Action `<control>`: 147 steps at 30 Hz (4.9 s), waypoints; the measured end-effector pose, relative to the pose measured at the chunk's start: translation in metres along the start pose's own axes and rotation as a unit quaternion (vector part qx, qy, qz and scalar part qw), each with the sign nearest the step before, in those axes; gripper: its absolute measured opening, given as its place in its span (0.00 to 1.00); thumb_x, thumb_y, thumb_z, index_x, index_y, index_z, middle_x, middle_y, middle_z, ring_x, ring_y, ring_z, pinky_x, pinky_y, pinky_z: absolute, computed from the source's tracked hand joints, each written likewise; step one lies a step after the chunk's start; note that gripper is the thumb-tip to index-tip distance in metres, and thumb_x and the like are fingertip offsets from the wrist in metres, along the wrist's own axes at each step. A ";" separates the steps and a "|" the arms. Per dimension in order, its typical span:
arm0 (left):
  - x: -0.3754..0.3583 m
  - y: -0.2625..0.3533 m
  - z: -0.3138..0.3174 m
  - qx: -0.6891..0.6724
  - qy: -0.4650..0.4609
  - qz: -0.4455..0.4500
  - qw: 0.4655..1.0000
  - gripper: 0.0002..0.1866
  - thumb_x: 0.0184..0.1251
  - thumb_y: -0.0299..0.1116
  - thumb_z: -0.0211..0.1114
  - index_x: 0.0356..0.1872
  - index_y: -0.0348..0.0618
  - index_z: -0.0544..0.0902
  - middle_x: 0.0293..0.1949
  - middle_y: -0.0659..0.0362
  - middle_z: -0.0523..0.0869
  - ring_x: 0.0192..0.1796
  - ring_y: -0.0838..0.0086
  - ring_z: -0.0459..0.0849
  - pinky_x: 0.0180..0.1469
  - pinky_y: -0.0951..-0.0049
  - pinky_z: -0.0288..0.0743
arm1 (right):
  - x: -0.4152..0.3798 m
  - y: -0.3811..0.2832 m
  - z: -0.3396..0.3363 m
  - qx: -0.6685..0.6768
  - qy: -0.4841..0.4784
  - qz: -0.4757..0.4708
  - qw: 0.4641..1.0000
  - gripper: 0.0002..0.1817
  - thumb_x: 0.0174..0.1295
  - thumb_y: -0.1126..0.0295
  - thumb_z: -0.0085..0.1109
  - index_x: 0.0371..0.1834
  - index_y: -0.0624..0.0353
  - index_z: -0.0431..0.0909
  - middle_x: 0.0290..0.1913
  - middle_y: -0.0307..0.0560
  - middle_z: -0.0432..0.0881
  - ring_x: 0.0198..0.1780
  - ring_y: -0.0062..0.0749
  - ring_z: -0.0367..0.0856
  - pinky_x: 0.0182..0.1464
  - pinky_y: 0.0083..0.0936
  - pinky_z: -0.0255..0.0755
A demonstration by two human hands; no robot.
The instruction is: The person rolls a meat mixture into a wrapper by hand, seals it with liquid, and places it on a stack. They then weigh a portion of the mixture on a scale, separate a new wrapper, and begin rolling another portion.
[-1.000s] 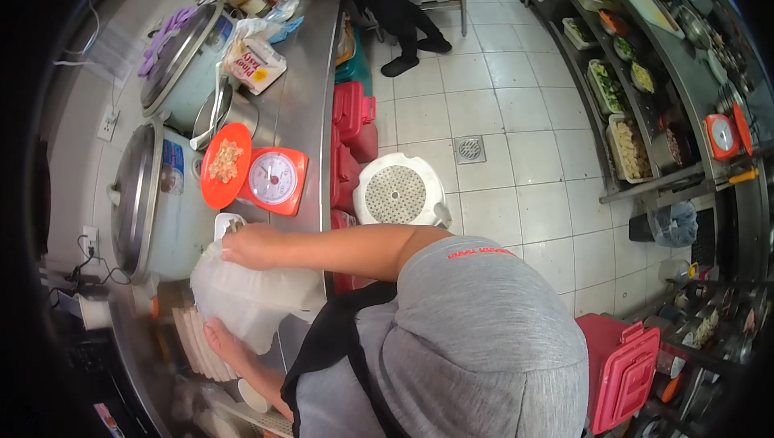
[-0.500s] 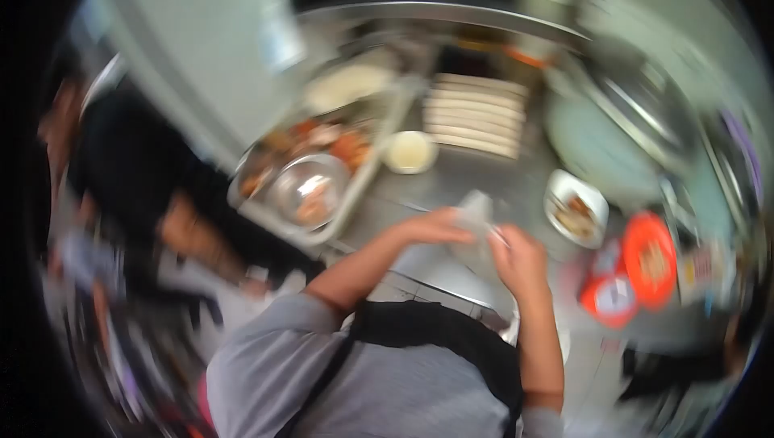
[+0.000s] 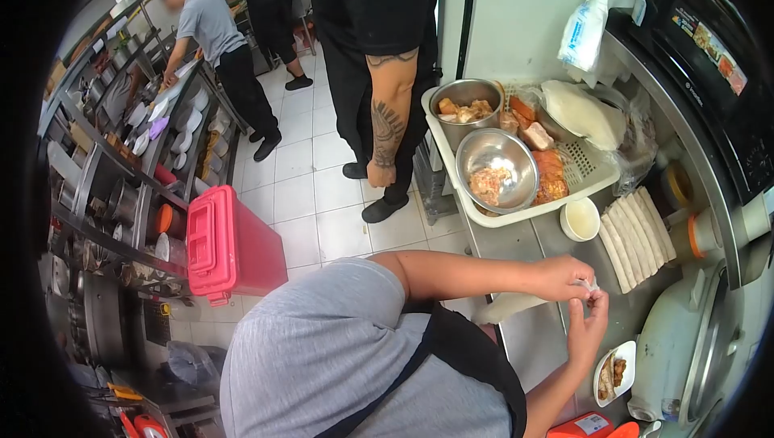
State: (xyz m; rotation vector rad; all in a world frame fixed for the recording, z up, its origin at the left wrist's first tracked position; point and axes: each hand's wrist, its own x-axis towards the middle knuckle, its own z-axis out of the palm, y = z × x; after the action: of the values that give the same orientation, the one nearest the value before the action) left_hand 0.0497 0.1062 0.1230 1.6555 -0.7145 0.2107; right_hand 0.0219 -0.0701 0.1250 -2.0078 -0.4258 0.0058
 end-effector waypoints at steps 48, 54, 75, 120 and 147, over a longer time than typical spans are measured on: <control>0.040 -0.022 0.034 -0.194 -0.394 -0.194 0.877 0.15 0.58 0.30 0.63 0.44 0.38 0.73 0.40 0.60 0.79 0.43 0.81 0.75 0.47 0.78 0.70 | -0.068 -0.030 -0.015 -0.033 0.159 -0.017 0.987 0.06 0.56 0.70 0.55 0.30 0.61 0.73 0.30 0.44 0.74 0.33 0.29 0.73 0.37 0.25 0.67; 0.035 -0.003 0.057 -0.248 -0.366 -0.242 0.864 0.07 0.59 0.28 0.62 0.35 0.40 0.73 0.33 0.65 0.77 0.36 0.84 0.74 0.40 0.80 0.70 | -0.096 -0.013 -0.028 0.128 0.152 0.052 0.979 0.03 0.55 0.75 0.51 0.32 0.60 0.68 0.29 0.33 0.70 0.32 0.17 0.65 0.35 0.17 0.64; 0.038 -0.002 0.037 -0.266 -0.230 -0.130 0.927 0.04 0.67 0.27 0.51 0.32 0.42 0.68 0.26 0.68 0.72 0.29 0.89 0.66 0.31 0.85 0.63 | -0.084 -0.005 -0.034 -0.016 0.432 0.077 0.898 0.13 0.59 0.62 0.58 0.26 0.61 0.74 0.23 0.36 0.74 0.26 0.16 0.66 0.30 0.17 0.64; 0.057 -0.001 -0.007 -0.127 -0.184 -0.125 0.967 0.05 0.60 0.29 0.59 0.33 0.40 0.74 0.28 0.67 0.76 0.32 0.85 0.71 0.34 0.81 0.67 | -0.079 -0.016 -0.053 0.061 0.357 0.072 0.929 0.11 0.61 0.64 0.54 0.31 0.61 0.74 0.24 0.31 0.74 0.29 0.16 0.70 0.32 0.17 0.66; 0.048 0.025 0.049 0.049 -0.193 -0.053 0.978 0.10 0.63 0.34 0.56 0.30 0.37 0.77 0.21 0.59 0.77 0.25 0.79 0.72 0.30 0.76 0.67 | -0.068 -0.017 -0.038 -0.163 0.400 0.051 0.900 0.11 0.58 0.63 0.56 0.30 0.61 0.76 0.23 0.51 0.77 0.24 0.39 0.76 0.28 0.26 0.68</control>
State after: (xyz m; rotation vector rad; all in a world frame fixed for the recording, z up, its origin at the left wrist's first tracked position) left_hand 0.0615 0.0427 0.1567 1.8468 -0.9134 -0.1618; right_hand -0.0399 -0.1165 0.1452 -2.1442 0.2269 -0.8481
